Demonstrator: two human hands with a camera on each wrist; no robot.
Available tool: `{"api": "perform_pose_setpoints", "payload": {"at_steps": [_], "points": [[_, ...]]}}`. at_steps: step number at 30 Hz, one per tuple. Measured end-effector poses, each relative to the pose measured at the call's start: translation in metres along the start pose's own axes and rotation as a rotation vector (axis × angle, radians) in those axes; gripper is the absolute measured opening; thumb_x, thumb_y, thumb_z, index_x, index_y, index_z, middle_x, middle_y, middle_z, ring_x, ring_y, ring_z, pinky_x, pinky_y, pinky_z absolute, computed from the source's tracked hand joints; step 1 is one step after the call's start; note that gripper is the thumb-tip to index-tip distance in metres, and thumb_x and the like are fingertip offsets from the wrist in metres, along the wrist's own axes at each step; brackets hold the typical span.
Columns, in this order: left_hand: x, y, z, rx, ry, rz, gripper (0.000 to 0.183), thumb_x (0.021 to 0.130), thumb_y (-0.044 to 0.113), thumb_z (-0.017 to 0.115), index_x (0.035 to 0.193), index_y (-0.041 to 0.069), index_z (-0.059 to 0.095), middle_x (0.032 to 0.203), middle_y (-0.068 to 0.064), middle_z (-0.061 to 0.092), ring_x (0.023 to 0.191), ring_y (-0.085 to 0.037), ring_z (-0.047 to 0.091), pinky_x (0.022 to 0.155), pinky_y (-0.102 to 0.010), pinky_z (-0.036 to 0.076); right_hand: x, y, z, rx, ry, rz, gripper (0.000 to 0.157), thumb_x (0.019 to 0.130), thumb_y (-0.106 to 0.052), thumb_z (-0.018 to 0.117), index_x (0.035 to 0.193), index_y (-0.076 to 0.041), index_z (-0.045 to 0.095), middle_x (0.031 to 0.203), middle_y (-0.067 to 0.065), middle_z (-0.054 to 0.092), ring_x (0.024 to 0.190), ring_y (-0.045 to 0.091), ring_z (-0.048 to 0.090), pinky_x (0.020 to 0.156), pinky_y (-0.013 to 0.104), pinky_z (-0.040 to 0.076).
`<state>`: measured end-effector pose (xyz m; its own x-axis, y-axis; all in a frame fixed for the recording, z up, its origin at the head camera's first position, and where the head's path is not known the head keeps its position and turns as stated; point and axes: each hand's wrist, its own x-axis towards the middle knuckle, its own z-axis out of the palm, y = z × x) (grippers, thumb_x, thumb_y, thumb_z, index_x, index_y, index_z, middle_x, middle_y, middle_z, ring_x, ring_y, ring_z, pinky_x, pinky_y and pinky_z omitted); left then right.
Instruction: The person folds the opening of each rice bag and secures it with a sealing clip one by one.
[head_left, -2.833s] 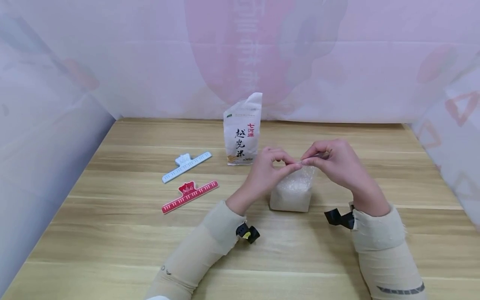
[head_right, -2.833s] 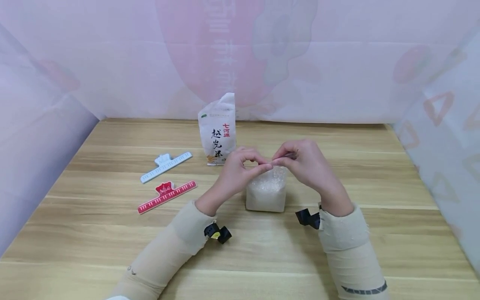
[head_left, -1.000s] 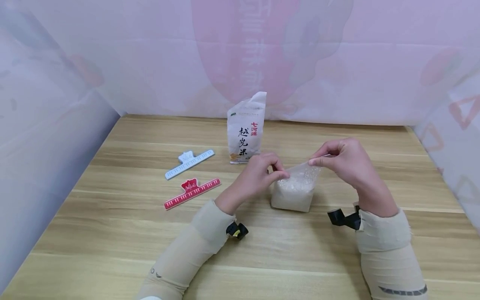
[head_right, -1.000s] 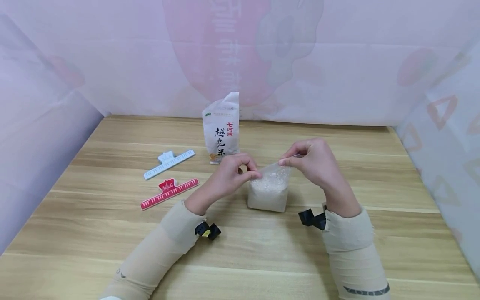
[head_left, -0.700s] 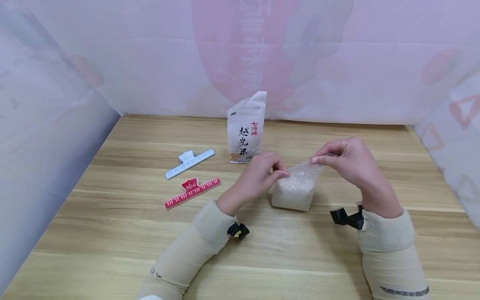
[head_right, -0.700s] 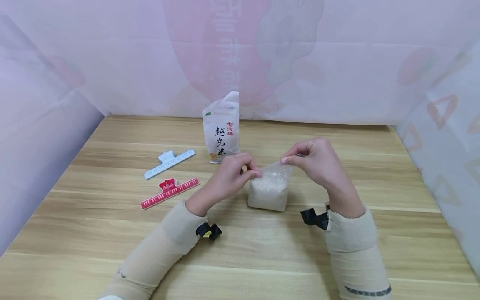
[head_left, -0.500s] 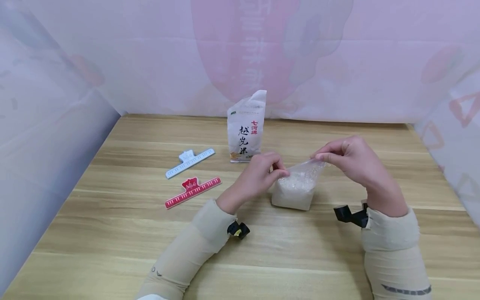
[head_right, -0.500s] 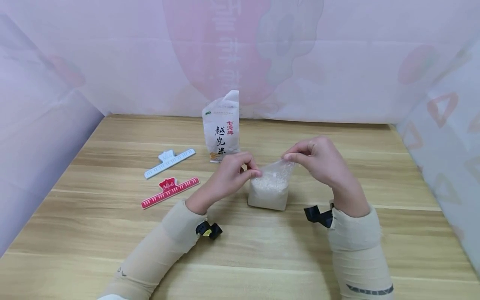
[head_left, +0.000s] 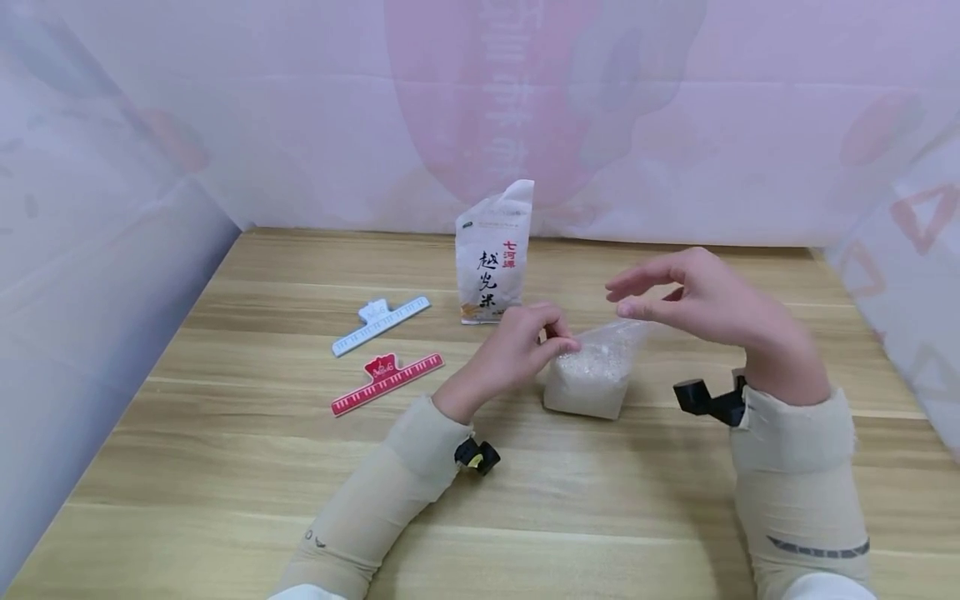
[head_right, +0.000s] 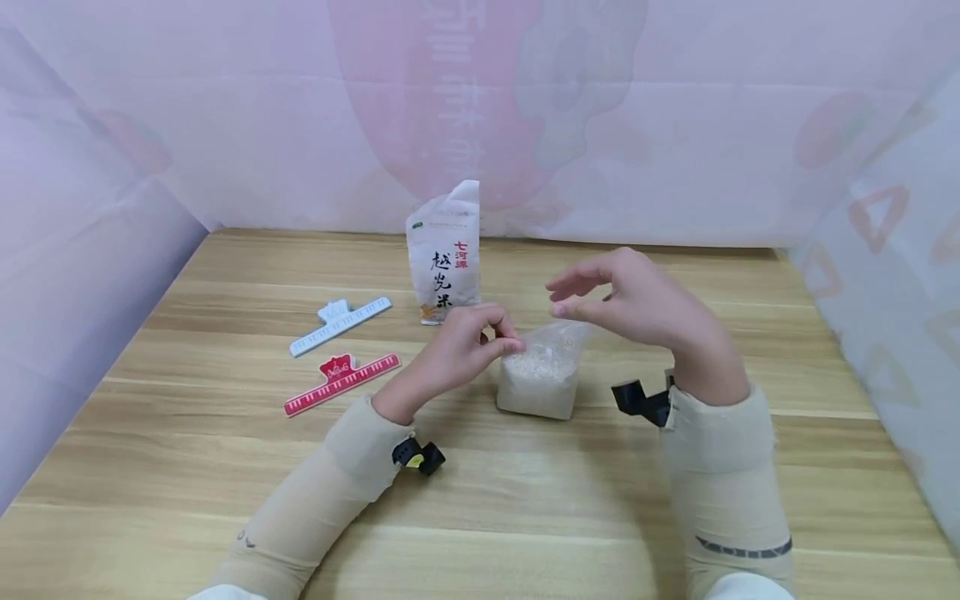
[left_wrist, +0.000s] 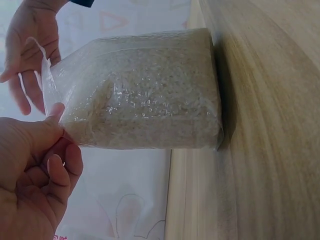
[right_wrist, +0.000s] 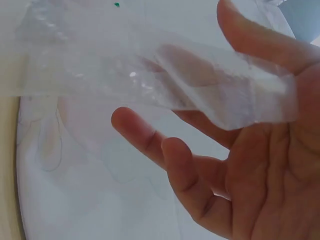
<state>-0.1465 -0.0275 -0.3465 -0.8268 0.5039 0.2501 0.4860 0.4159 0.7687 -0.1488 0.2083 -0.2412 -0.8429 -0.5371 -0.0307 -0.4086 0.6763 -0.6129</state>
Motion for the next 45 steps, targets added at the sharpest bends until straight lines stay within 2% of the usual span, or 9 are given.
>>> {"api": "perform_pose_setpoints", "payload": {"at_steps": [2, 4, 9, 16, 21, 26, 30, 38, 45], "points": [[0.001, 0.000, 0.000, 0.002, -0.002, -0.005, 0.011, 0.091, 0.017, 0.072, 0.084, 0.010, 0.066, 0.083, 0.000, 0.065, 0.076, -0.010, 0.054, 0.066, -0.017, 0.045, 0.003, -0.003, -0.007, -0.006, -0.052, -0.023, 0.025, 0.096, -0.024, 0.067, 0.120, -0.019, 0.072, 0.120, -0.001, 0.072, 0.111, 0.010, 0.064, 0.091, 0.035, 0.054], [0.002, 0.001, 0.000, 0.006, -0.007, -0.006, 0.011, 0.091, 0.017, 0.072, 0.084, 0.010, 0.066, 0.083, -0.001, 0.065, 0.076, -0.010, 0.054, 0.067, -0.017, 0.044, 0.004, -0.004, -0.015, -0.015, -0.089, -0.023, 0.024, 0.098, -0.025, 0.065, 0.121, -0.021, 0.071, 0.122, -0.003, 0.071, 0.111, 0.006, 0.064, 0.089, 0.033, 0.054], [0.004, 0.002, 0.001, 0.018, -0.014, -0.002, 0.011, 0.091, 0.016, 0.072, 0.084, 0.009, 0.066, 0.082, -0.001, 0.065, 0.075, -0.010, 0.054, 0.066, -0.017, 0.044, 0.005, -0.001, -0.024, -0.012, -0.122, 0.036, 0.025, 0.097, -0.027, 0.066, 0.121, -0.024, 0.070, 0.121, -0.006, 0.071, 0.106, -0.001, 0.063, 0.092, 0.036, 0.052], [0.006, 0.002, 0.001, 0.024, -0.005, -0.006, 0.012, 0.090, 0.016, 0.072, 0.083, 0.009, 0.066, 0.082, -0.001, 0.065, 0.075, -0.011, 0.054, 0.066, -0.017, 0.043, 0.015, 0.007, -0.007, 0.018, -0.180, 0.010, 0.025, 0.091, -0.026, 0.074, 0.115, -0.018, 0.073, 0.113, -0.003, 0.072, 0.103, 0.016, 0.064, 0.087, 0.034, 0.054], [0.006, -0.001, 0.002, 0.024, -0.004, -0.010, 0.012, 0.090, 0.017, 0.072, 0.084, 0.009, 0.066, 0.082, -0.001, 0.065, 0.075, -0.010, 0.054, 0.066, -0.017, 0.044, 0.019, 0.013, 0.003, 0.022, -0.225, -0.034, 0.025, 0.088, -0.026, 0.077, 0.110, -0.014, 0.075, 0.109, -0.001, 0.073, 0.101, 0.017, 0.064, 0.085, 0.034, 0.056], [0.006, -0.001, 0.003, 0.024, 0.000, -0.006, 0.011, 0.091, 0.017, 0.072, 0.085, 0.009, 0.066, 0.083, -0.001, 0.066, 0.074, -0.010, 0.054, 0.065, -0.016, 0.044, 0.020, 0.019, 0.012, 0.003, -0.235, -0.095, 0.015, 0.087, -0.019, 0.077, 0.101, -0.016, 0.078, 0.100, -0.005, 0.075, 0.098, 0.013, 0.067, 0.084, 0.029, 0.056], [0.006, -0.001, 0.003, 0.003, -0.009, -0.004, 0.011, 0.091, 0.016, 0.072, 0.086, 0.009, 0.066, 0.084, -0.001, 0.067, 0.075, -0.010, 0.055, 0.065, -0.016, 0.045, 0.021, 0.024, 0.018, 0.026, -0.201, -0.131, 0.008, 0.087, -0.012, 0.076, 0.095, -0.014, 0.079, 0.093, -0.004, 0.075, 0.089, 0.008, 0.068, 0.082, 0.026, 0.056], [0.005, -0.003, 0.001, -0.023, -0.023, 0.007, 0.009, 0.091, 0.013, 0.072, 0.087, 0.008, 0.066, 0.086, -0.002, 0.068, 0.078, -0.009, 0.058, 0.066, -0.015, 0.048, 0.016, 0.034, 0.030, 0.097, -0.035, -0.131, 0.003, 0.086, -0.008, 0.076, 0.088, -0.009, 0.079, 0.086, 0.002, 0.077, 0.077, 0.003, 0.066, 0.072, 0.021, 0.055], [0.004, -0.007, 0.001, -0.029, -0.016, 0.049, 0.008, 0.091, 0.010, 0.071, 0.086, 0.007, 0.066, 0.088, -0.004, 0.067, 0.085, -0.014, 0.062, 0.066, -0.015, 0.047, 0.012, 0.046, 0.044, 0.188, 0.101, -0.220, 0.003, 0.082, -0.001, 0.078, 0.085, 0.000, 0.077, 0.081, 0.005, 0.076, 0.072, 0.001, 0.065, 0.065, 0.017, 0.053]]}}
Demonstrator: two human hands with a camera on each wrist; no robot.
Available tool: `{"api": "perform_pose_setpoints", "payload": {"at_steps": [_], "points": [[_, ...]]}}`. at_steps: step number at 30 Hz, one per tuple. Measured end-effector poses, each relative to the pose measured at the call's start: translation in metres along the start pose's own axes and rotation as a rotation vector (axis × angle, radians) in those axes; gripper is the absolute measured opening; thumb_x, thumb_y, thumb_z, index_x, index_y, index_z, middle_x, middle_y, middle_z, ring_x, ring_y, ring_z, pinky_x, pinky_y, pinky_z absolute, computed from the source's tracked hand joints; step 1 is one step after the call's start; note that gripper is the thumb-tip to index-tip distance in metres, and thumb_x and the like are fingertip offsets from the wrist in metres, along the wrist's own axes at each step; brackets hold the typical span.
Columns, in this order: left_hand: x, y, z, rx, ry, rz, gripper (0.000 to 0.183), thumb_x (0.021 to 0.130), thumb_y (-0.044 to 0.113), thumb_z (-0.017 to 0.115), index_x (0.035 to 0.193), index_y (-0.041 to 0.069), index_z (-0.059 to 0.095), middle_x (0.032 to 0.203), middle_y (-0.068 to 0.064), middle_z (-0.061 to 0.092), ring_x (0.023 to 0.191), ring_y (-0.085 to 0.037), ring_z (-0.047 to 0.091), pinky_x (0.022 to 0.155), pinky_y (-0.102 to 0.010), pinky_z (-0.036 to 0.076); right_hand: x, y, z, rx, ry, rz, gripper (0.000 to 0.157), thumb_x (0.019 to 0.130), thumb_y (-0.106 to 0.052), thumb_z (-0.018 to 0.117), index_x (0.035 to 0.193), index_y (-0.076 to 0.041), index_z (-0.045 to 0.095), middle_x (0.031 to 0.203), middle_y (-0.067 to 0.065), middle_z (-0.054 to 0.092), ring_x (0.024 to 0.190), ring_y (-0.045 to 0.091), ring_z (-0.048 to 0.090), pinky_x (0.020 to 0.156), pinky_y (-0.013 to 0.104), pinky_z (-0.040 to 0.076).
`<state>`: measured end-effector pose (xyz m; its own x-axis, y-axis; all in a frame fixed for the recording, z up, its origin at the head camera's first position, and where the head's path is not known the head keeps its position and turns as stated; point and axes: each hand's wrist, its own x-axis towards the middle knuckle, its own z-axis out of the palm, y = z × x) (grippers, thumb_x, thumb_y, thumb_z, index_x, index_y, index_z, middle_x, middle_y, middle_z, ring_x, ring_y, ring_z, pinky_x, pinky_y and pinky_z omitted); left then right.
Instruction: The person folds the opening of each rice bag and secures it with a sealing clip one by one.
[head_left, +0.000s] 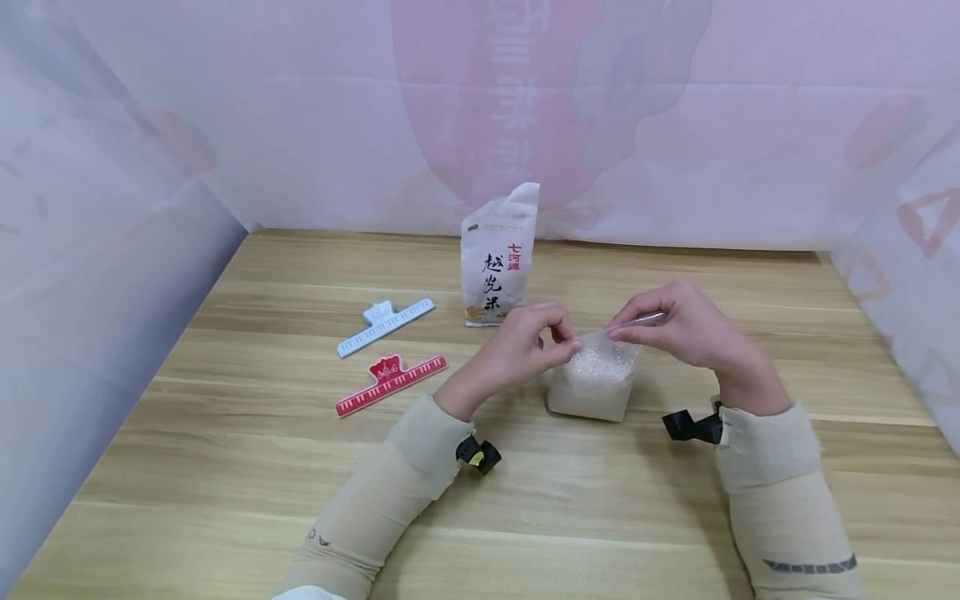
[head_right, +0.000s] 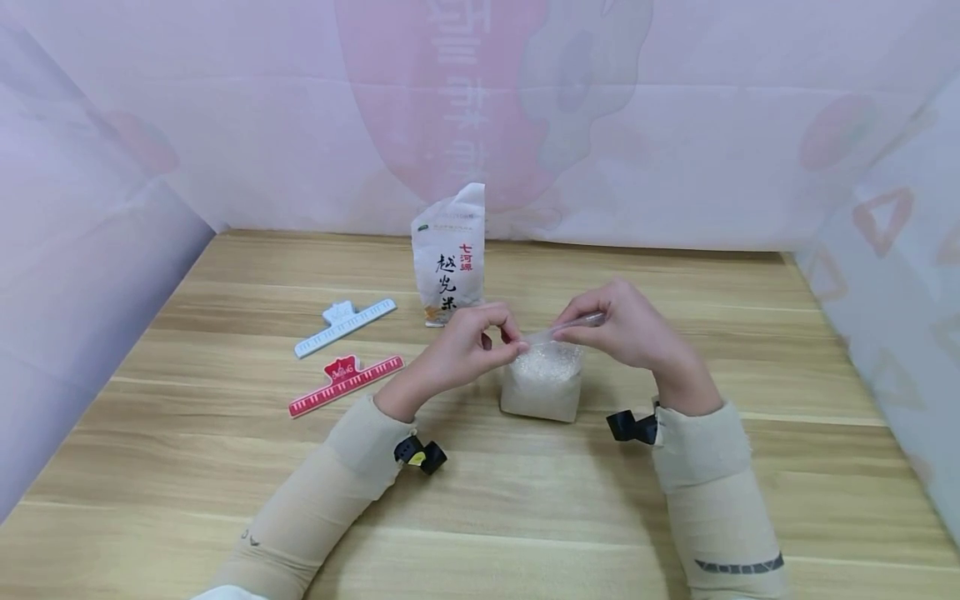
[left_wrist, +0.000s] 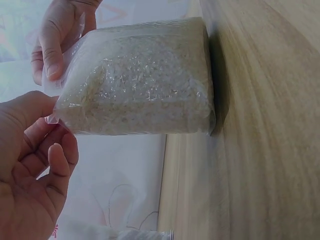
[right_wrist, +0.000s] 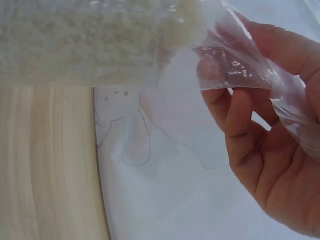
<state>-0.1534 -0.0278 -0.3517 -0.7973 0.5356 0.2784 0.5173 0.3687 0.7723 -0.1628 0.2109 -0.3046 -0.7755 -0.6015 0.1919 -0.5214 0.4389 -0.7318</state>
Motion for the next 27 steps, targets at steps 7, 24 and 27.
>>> {"api": "perform_pose_setpoints", "payload": {"at_steps": [7, 24, 27], "points": [[0.001, 0.001, -0.002, 0.101, 0.004, 0.056, 0.011, 0.091, 0.015, 0.073, 0.084, 0.010, 0.066, 0.089, -0.001, 0.067, 0.093, -0.019, 0.057, 0.084, -0.025, 0.044, -0.003, 0.007, 0.003, 0.024, 0.037, -0.075, 0.012, 0.080, 0.009, 0.076, 0.083, -0.002, 0.077, 0.079, -0.005, 0.074, 0.071, 0.000, 0.065, 0.064, 0.016, 0.054], [-0.005, 0.004, 0.000, 0.216, 0.031, 0.022, 0.010, 0.090, 0.020, 0.072, 0.095, 0.014, 0.065, 0.102, 0.003, 0.068, 0.104, -0.016, 0.051, 0.094, -0.033, 0.045, -0.004, 0.014, 0.006, 0.038, 0.028, -0.197, 0.019, 0.079, 0.013, 0.074, 0.084, -0.005, 0.076, 0.076, 0.003, 0.071, 0.068, 0.001, 0.058, 0.063, 0.016, 0.049], [-0.009, 0.005, -0.007, 0.206, 0.018, 0.006, 0.016, 0.091, 0.024, 0.073, 0.102, 0.013, 0.067, 0.105, 0.003, 0.069, 0.109, -0.017, 0.053, 0.098, -0.034, 0.045, -0.003, 0.014, 0.006, 0.036, 0.029, -0.185, 0.019, 0.079, 0.012, 0.074, 0.084, -0.005, 0.076, 0.076, 0.003, 0.071, 0.068, 0.001, 0.058, 0.063, 0.016, 0.049]]}}
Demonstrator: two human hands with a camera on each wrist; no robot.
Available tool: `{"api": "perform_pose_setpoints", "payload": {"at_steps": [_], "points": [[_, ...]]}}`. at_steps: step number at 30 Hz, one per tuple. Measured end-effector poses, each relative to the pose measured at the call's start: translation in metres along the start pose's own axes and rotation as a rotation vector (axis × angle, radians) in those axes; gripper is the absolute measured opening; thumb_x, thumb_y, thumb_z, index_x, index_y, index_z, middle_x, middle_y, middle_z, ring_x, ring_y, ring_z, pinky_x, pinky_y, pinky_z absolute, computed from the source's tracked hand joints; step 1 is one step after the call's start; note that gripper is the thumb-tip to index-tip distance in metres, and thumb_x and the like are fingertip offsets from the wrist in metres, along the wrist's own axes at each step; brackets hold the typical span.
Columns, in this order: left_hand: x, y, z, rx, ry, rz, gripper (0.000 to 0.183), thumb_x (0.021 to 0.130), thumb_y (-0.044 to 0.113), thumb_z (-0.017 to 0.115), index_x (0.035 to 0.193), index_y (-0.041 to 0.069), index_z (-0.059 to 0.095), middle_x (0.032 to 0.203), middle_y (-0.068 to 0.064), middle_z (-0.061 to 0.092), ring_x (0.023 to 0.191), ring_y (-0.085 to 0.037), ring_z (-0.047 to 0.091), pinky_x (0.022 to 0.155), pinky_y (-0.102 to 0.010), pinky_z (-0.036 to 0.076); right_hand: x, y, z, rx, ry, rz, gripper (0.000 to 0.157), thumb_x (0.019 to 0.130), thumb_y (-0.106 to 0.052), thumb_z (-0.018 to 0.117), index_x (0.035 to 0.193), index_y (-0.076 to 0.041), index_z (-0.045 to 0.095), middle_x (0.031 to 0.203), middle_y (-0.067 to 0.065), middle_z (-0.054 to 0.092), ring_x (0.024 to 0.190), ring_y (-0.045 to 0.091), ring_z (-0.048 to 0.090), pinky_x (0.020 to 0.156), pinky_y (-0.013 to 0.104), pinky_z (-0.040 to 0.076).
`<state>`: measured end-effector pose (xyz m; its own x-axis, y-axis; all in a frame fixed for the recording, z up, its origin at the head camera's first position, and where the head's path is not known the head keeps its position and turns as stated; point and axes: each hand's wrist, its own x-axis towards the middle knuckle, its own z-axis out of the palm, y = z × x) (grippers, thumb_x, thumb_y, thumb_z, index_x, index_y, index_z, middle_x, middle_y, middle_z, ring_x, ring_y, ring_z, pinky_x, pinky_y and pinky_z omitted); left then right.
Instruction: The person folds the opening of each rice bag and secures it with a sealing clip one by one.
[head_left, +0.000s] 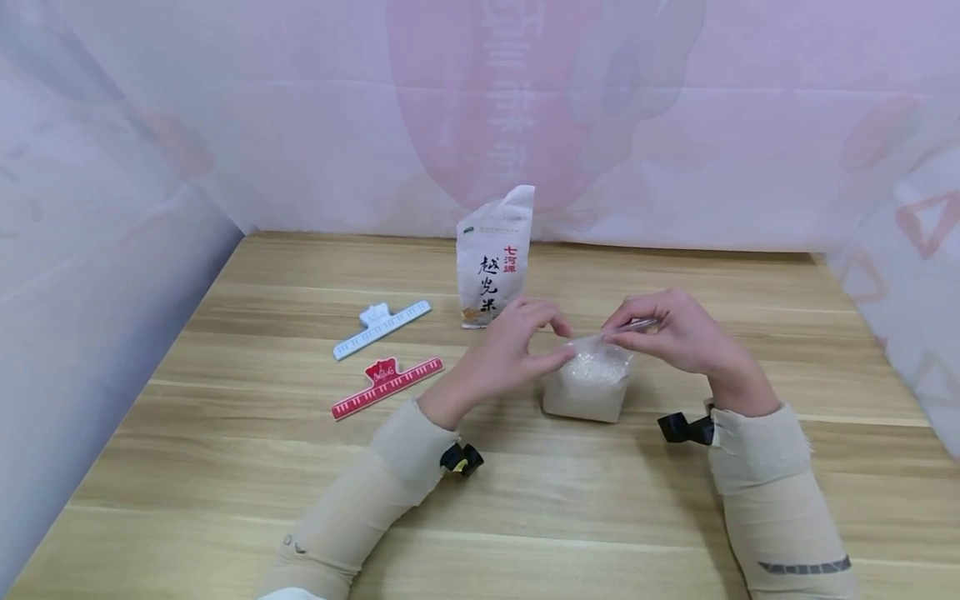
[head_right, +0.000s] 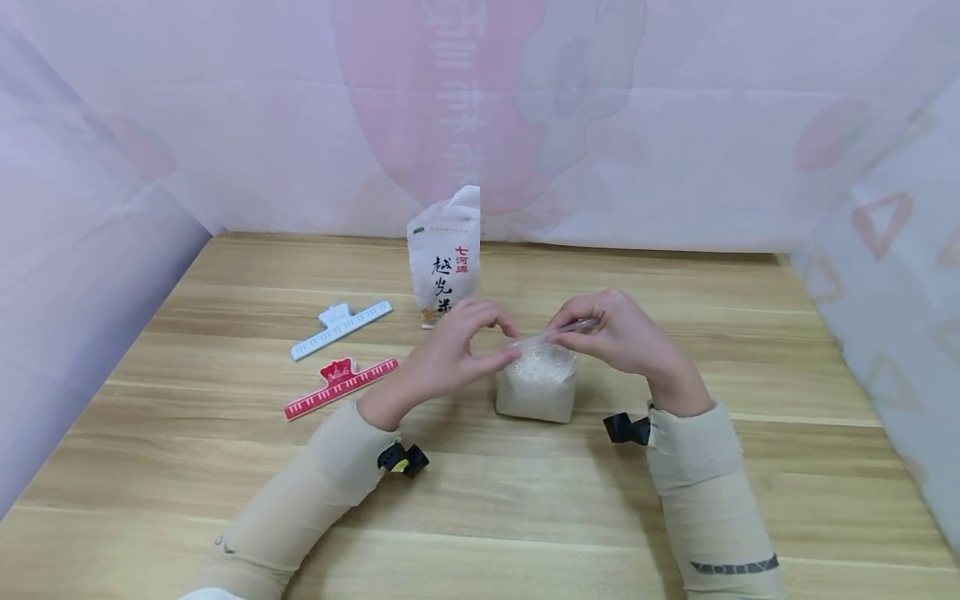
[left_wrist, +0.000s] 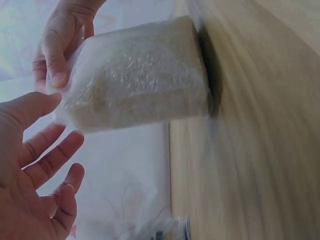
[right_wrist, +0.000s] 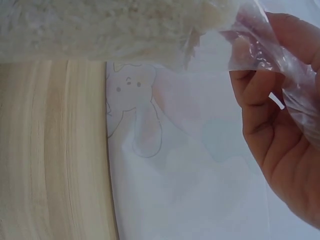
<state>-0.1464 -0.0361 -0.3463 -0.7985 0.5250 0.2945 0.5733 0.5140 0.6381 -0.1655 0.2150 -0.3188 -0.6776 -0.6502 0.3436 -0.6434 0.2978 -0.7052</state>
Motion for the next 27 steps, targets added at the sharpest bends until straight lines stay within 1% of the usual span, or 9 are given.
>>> {"api": "perform_pose_setpoints", "payload": {"at_steps": [5, 8, 12, 15, 17, 21, 25, 27], "points": [[-0.013, -0.010, -0.022, 0.031, -0.025, -0.040, 0.025, 0.090, 0.026, 0.075, 0.108, 0.011, 0.068, 0.110, 0.000, 0.069, 0.114, -0.020, 0.053, 0.101, -0.038, 0.045, 0.001, -0.001, 0.000, -0.019, -0.004, 0.042, 0.017, 0.080, 0.011, 0.074, 0.084, -0.006, 0.076, 0.078, 0.002, 0.072, 0.070, 0.001, 0.059, 0.065, 0.015, 0.050], [-0.023, -0.018, -0.037, 0.036, -0.047, -0.080, 0.025, 0.090, 0.025, 0.075, 0.109, 0.011, 0.068, 0.113, 0.000, 0.068, 0.116, -0.019, 0.053, 0.103, -0.039, 0.045, 0.001, -0.002, -0.001, -0.029, -0.011, 0.063, 0.014, 0.082, 0.007, 0.074, 0.085, -0.006, 0.077, 0.078, 0.001, 0.072, 0.070, 0.001, 0.059, 0.064, 0.015, 0.050], [-0.037, -0.028, -0.058, 0.033, -0.044, -0.107, 0.022, 0.090, 0.023, 0.074, 0.108, 0.011, 0.068, 0.113, -0.002, 0.067, 0.116, -0.022, 0.054, 0.102, -0.041, 0.046, 0.001, -0.003, -0.002, -0.032, -0.015, 0.076, 0.001, 0.084, -0.001, 0.076, 0.085, -0.002, 0.076, 0.078, 0.000, 0.071, 0.070, 0.002, 0.059, 0.063, 0.016, 0.049], [-0.045, -0.033, -0.074, 0.062, -0.039, -0.117, 0.021, 0.089, 0.021, 0.075, 0.106, 0.010, 0.070, 0.112, -0.005, 0.069, 0.114, -0.025, 0.056, 0.101, -0.044, 0.046, 0.000, -0.004, -0.002, -0.027, -0.018, 0.074, 0.006, 0.086, -0.005, 0.076, 0.085, 0.000, 0.075, 0.079, -0.001, 0.072, 0.071, 0.002, 0.060, 0.064, 0.016, 0.049], [-0.050, -0.037, -0.085, 0.089, -0.054, -0.127, 0.022, 0.088, 0.020, 0.076, 0.106, 0.009, 0.071, 0.110, -0.006, 0.069, 0.110, -0.025, 0.058, 0.098, -0.043, 0.048, -0.001, -0.004, -0.002, -0.022, -0.019, 0.075, 0.007, 0.086, -0.006, 0.076, 0.085, 0.000, 0.075, 0.079, -0.001, 0.072, 0.071, 0.001, 0.060, 0.064, 0.016, 0.050], [-0.055, -0.045, -0.105, 0.149, -0.105, -0.149, 0.023, 0.086, 0.015, 0.078, 0.106, 0.005, 0.071, 0.104, -0.008, 0.069, 0.097, -0.026, 0.059, 0.089, -0.043, 0.050, -0.001, -0.005, -0.003, -0.014, -0.015, 0.075, 0.005, 0.086, -0.005, 0.076, 0.086, 0.000, 0.075, 0.080, -0.003, 0.072, 0.072, 0.001, 0.062, 0.065, 0.015, 0.050], [-0.064, -0.057, -0.118, 0.167, -0.162, -0.210, 0.023, 0.086, 0.012, 0.077, 0.106, 0.003, 0.071, 0.103, -0.011, 0.068, 0.092, -0.025, 0.057, 0.083, -0.043, 0.050, -0.002, -0.006, -0.003, -0.007, -0.013, 0.069, 0.005, 0.086, -0.005, 0.075, 0.086, 0.000, 0.075, 0.080, -0.001, 0.073, 0.071, 0.002, 0.062, 0.064, 0.016, 0.050], [-0.070, -0.065, -0.123, 0.166, -0.187, -0.244, 0.024, 0.086, 0.012, 0.077, 0.108, 0.003, 0.071, 0.103, -0.012, 0.068, 0.090, -0.024, 0.056, 0.079, -0.041, 0.050, -0.001, -0.006, -0.003, 0.004, -0.015, 0.063, 0.005, 0.087, -0.005, 0.075, 0.086, 0.000, 0.075, 0.080, 0.001, 0.073, 0.071, 0.002, 0.062, 0.063, 0.016, 0.050]]}}
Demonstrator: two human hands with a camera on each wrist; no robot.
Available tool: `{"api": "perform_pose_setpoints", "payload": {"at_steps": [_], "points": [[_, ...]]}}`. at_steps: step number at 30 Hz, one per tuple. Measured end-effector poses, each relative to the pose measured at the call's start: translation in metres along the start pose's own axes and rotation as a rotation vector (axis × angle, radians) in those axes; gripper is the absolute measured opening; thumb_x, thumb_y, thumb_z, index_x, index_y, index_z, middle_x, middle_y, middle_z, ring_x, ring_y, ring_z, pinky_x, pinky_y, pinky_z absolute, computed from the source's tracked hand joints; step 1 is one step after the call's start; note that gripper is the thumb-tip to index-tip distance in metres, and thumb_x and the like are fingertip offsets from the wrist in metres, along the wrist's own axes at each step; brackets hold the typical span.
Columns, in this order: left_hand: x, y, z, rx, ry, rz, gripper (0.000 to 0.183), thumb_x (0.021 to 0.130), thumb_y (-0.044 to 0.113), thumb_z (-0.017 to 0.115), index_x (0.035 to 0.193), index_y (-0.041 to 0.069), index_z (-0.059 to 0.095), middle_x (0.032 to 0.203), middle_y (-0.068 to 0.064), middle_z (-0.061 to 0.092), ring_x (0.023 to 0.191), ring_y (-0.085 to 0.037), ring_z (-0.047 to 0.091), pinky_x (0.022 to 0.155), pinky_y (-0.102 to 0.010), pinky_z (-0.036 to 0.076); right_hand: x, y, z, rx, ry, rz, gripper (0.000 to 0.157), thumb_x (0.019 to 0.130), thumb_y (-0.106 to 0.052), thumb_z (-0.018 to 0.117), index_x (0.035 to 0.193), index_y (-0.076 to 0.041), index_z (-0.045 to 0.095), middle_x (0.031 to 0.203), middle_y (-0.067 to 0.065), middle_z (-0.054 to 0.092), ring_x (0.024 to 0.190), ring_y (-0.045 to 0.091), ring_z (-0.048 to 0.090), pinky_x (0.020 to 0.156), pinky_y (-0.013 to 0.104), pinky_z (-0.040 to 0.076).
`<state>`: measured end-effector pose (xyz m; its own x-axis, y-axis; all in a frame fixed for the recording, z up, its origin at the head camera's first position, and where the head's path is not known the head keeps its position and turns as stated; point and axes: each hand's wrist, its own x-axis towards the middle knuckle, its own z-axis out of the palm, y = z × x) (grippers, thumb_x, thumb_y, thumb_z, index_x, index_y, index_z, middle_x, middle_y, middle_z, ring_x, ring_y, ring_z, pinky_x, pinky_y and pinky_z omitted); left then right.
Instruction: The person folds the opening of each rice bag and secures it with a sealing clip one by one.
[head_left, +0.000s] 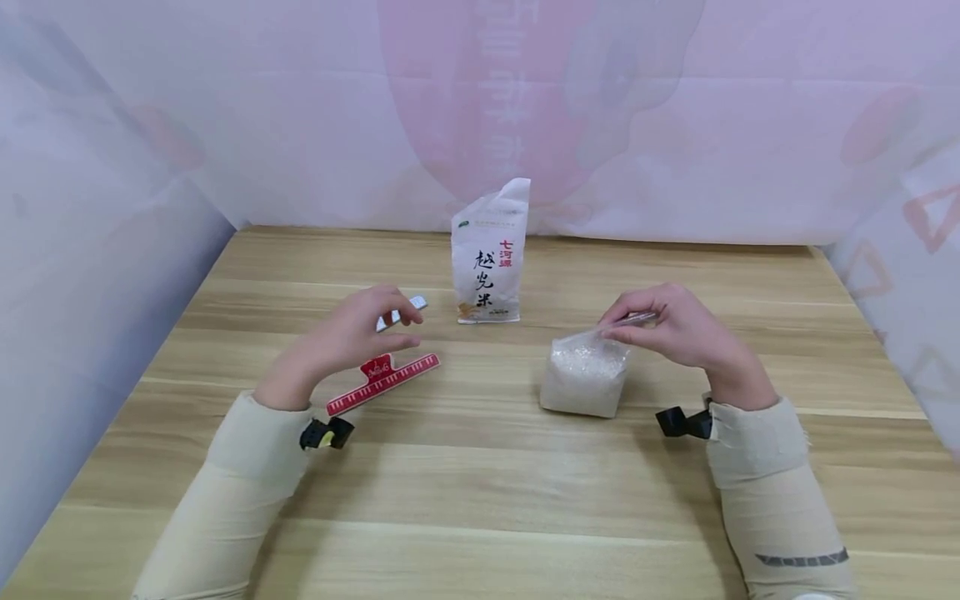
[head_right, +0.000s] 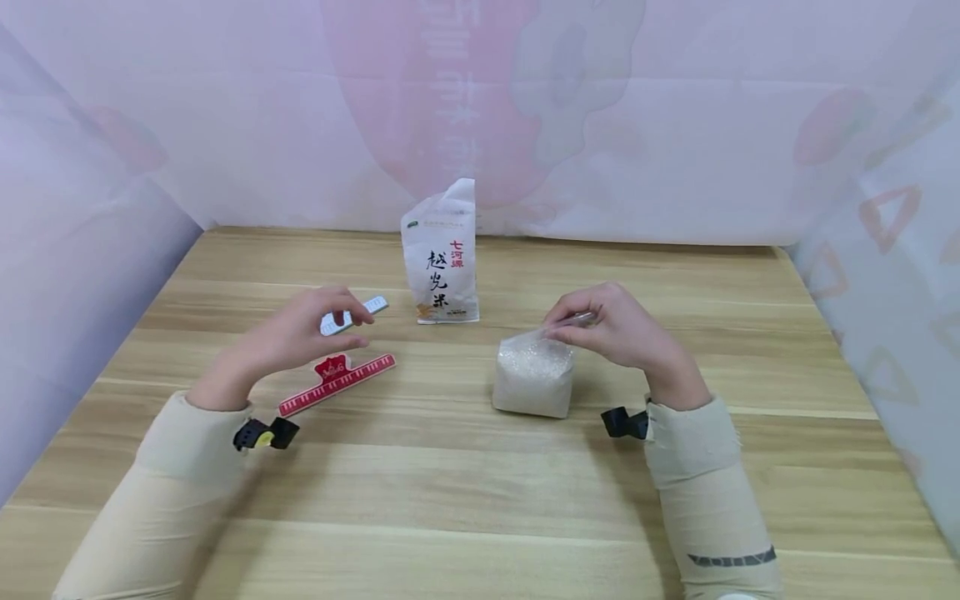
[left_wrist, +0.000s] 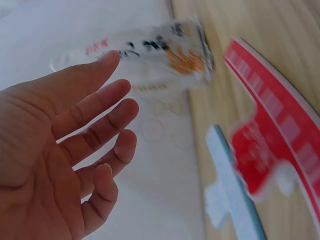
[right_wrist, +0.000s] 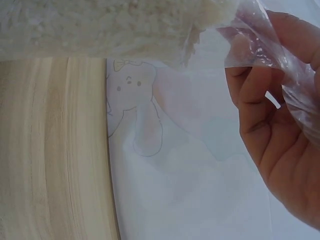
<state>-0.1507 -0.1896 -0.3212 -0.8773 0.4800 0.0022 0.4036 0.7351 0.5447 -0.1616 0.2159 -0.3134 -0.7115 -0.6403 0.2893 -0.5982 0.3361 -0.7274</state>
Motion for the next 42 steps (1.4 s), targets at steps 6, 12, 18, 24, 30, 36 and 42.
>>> {"api": "perform_pose_setpoints", "payload": {"at_steps": [6, 12, 18, 24, 30, 36, 42], "points": [[-0.012, -0.031, 0.000, -0.018, -0.081, -0.089, 0.025, 0.087, 0.014, 0.077, 0.109, 0.004, 0.072, 0.100, -0.009, 0.068, 0.086, -0.022, 0.055, 0.071, -0.030, 0.046, 0.001, 0.000, 0.001, 0.017, -0.008, -0.005, 0.006, 0.084, 0.003, 0.074, 0.087, -0.002, 0.076, 0.081, 0.001, 0.074, 0.073, 0.002, 0.064, 0.065, 0.016, 0.051], [-0.016, -0.050, 0.002, -0.021, -0.110, -0.132, 0.025, 0.085, 0.016, 0.079, 0.106, 0.006, 0.073, 0.101, -0.009, 0.069, 0.082, -0.020, 0.053, 0.069, -0.029, 0.045, 0.003, 0.001, 0.001, 0.018, -0.012, -0.008, 0.016, 0.083, 0.008, 0.073, 0.086, -0.007, 0.076, 0.082, 0.002, 0.074, 0.074, 0.002, 0.064, 0.066, 0.016, 0.051], [-0.018, -0.054, 0.005, -0.016, -0.133, -0.158, 0.022, 0.085, 0.016, 0.079, 0.104, 0.007, 0.073, 0.093, -0.006, 0.065, 0.079, -0.020, 0.052, 0.067, -0.030, 0.044, 0.003, 0.002, 0.000, 0.014, -0.018, -0.004, 0.016, 0.083, 0.007, 0.074, 0.086, -0.008, 0.076, 0.083, -0.003, 0.074, 0.075, 0.003, 0.065, 0.068, 0.016, 0.052], [-0.019, -0.055, 0.009, -0.040, -0.174, -0.189, 0.014, 0.085, 0.016, 0.079, 0.096, 0.010, 0.072, 0.083, -0.004, 0.061, 0.076, -0.020, 0.051, 0.066, -0.029, 0.043, 0.003, 0.003, 0.000, 0.019, -0.020, 0.009, 0.016, 0.084, 0.007, 0.073, 0.087, -0.008, 0.076, 0.083, 0.000, 0.074, 0.076, 0.002, 0.065, 0.070, 0.016, 0.053], [-0.017, -0.056, 0.011, -0.038, -0.193, -0.187, 0.013, 0.086, 0.017, 0.077, 0.094, 0.010, 0.070, 0.082, -0.004, 0.060, 0.076, -0.019, 0.049, 0.068, -0.030, 0.041, 0.002, 0.003, 0.000, 0.025, -0.017, 0.012, 0.015, 0.083, 0.007, 0.073, 0.087, -0.007, 0.076, 0.083, -0.001, 0.074, 0.075, 0.003, 0.065, 0.068, 0.017, 0.053], [-0.016, -0.056, 0.009, -0.068, -0.220, -0.156, 0.014, 0.091, 0.017, 0.073, 0.090, 0.008, 0.063, 0.080, -0.003, 0.059, 0.072, -0.017, 0.049, 0.065, -0.028, 0.042, 0.001, 0.003, -0.001, 0.025, -0.009, 0.018, 0.011, 0.084, 0.006, 0.074, 0.087, -0.004, 0.076, 0.082, -0.008, 0.073, 0.074, 0.003, 0.064, 0.065, 0.017, 0.051], [-0.015, -0.055, 0.011, -0.103, -0.236, -0.168, 0.022, 0.093, 0.019, 0.071, 0.105, 0.004, 0.061, 0.094, -0.007, 0.068, 0.079, -0.017, 0.056, 0.071, -0.029, 0.048, 0.000, 0.003, -0.001, 0.031, -0.004, 0.010, 0.008, 0.085, 0.003, 0.074, 0.087, -0.004, 0.076, 0.083, -0.002, 0.074, 0.074, 0.003, 0.064, 0.064, 0.017, 0.050]]}}
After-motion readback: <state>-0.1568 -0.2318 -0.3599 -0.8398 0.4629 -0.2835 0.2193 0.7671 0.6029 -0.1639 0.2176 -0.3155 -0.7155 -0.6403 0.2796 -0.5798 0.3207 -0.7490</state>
